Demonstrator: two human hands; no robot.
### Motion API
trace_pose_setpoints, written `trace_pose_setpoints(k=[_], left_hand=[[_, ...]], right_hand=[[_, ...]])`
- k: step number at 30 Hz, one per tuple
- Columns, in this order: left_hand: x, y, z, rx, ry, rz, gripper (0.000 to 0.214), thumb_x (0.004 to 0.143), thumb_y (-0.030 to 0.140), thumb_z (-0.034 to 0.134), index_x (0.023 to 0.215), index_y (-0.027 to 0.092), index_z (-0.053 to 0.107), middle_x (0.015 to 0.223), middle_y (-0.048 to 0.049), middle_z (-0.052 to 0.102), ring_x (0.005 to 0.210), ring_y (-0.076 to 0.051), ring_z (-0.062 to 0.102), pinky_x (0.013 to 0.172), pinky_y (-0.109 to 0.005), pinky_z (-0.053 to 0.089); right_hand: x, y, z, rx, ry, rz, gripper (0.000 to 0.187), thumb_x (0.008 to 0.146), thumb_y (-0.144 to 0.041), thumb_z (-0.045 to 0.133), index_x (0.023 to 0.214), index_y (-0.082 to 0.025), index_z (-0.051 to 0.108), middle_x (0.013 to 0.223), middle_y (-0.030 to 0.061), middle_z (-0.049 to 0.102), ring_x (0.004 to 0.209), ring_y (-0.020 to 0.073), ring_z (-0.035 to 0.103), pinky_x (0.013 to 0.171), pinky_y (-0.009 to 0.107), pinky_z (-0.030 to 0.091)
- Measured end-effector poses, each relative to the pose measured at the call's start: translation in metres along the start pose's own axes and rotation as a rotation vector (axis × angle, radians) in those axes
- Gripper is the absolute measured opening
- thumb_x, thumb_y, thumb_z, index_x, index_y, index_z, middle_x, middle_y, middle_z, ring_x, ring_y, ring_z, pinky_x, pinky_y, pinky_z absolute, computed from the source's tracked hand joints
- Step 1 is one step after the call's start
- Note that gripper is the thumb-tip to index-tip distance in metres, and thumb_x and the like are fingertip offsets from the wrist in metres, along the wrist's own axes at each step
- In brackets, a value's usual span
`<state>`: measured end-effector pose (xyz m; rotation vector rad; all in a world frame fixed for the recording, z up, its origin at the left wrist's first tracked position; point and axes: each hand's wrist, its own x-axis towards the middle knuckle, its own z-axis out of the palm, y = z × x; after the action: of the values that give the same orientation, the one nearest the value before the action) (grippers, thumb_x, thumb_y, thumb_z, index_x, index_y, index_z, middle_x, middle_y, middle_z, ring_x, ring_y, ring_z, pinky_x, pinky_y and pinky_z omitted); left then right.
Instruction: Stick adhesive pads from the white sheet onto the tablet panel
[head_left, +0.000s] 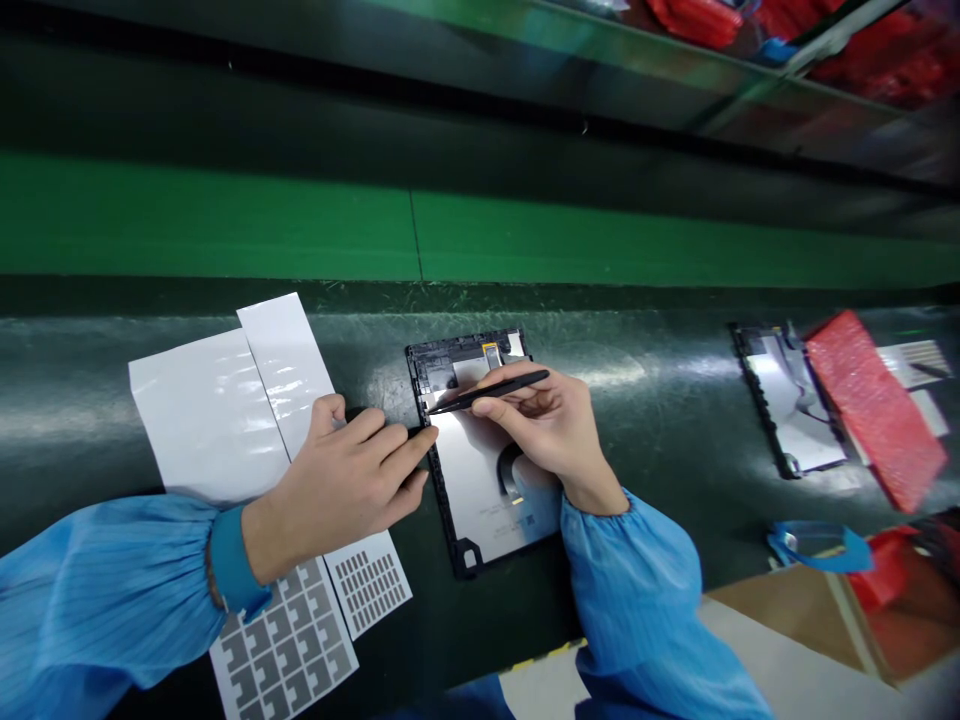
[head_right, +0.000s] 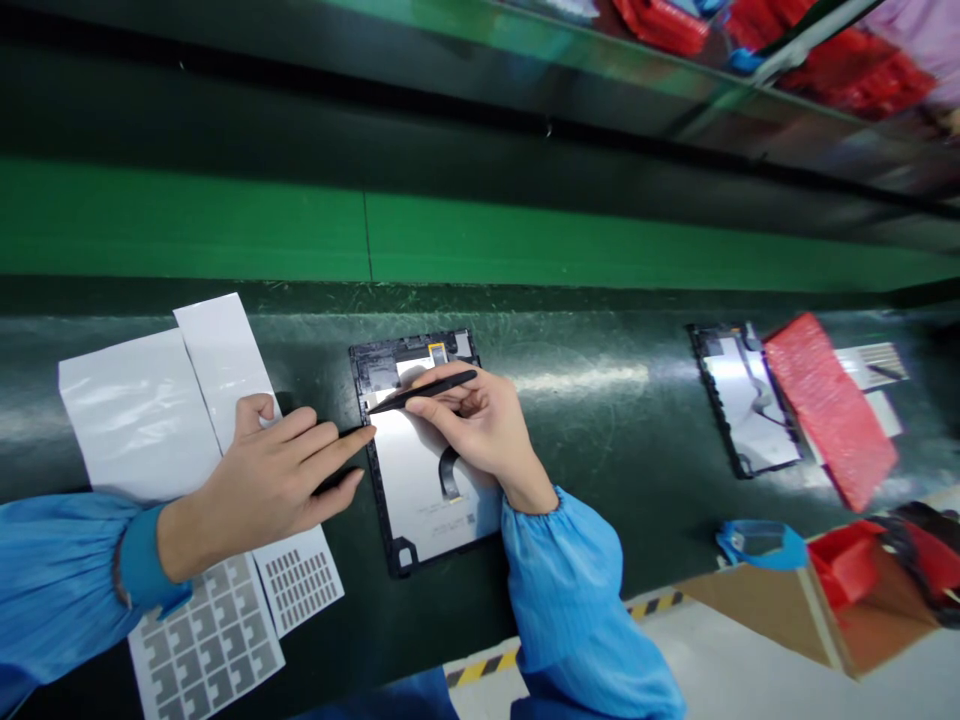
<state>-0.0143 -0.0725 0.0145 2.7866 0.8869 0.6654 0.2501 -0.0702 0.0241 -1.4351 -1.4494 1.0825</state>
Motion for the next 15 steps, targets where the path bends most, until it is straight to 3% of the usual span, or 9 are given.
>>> trace_pose_setpoints(k=[15], left_hand=[[-0.0006, 0.0021, 0.0016, 0.066, -0.027, -0.018, 0.043, 0.11, 0.036, 0.048, 0.139, 0.008, 0.062, 0.091, -0.0037, 0.06, 0.087, -0.02, 0.05, 0.077, -0.046, 0.029]], right_hand=[[0.0001, -0.0005, 0.0022, 0.006, 0.01, 0.016, 0.028, 0.088, -0.042, 0.09, 0.096, -0.02, 0.075, 0.093, 0.0083, 0.08, 0.083, 0.026, 0.079, 0.071, 0.033, 0.068]])
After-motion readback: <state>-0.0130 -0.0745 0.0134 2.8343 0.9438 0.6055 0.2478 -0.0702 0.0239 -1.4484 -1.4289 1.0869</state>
